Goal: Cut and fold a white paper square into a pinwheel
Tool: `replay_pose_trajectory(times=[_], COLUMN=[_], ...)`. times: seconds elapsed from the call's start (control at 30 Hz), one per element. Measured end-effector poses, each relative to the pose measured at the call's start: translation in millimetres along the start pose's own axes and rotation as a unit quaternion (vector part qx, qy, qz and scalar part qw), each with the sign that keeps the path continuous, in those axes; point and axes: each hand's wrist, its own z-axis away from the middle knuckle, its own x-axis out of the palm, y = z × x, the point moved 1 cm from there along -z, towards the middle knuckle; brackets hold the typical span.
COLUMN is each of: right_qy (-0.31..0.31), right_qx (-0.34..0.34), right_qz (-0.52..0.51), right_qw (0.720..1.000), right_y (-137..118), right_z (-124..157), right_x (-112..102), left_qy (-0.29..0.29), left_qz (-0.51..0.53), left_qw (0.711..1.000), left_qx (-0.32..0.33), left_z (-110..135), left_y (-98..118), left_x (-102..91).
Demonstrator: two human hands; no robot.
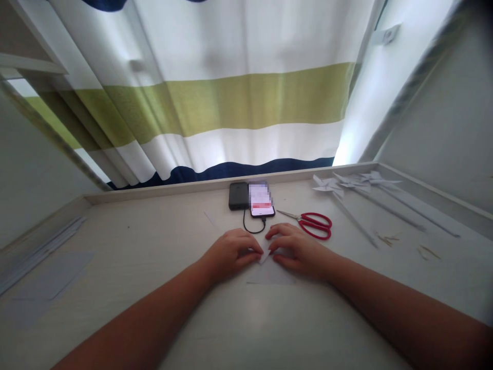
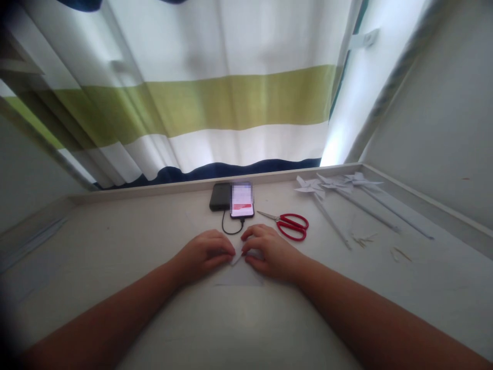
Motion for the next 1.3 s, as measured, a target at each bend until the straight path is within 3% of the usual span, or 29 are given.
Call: replay_pose_trajectory(times=[0.9,1.3], right_qy=[-0.011,-0.02], right_qx=[-0.014,-0.064], right_qz=[0.012,0.056], right_qw=[1.0,0.996], right_y=[4.8,0.5], right_z=[2.7,2.9], right_x=[-1.7,-2.3], left_qy=[-0.012,-0.019], left_qz=[-0.007,-0.005], left_qw=[0.999,0.999], left_qx=[0.044,0.038], left_z=[-1.2,-1.0], left_y=[-2.4,-3.0], left_x=[1.7,2.7])
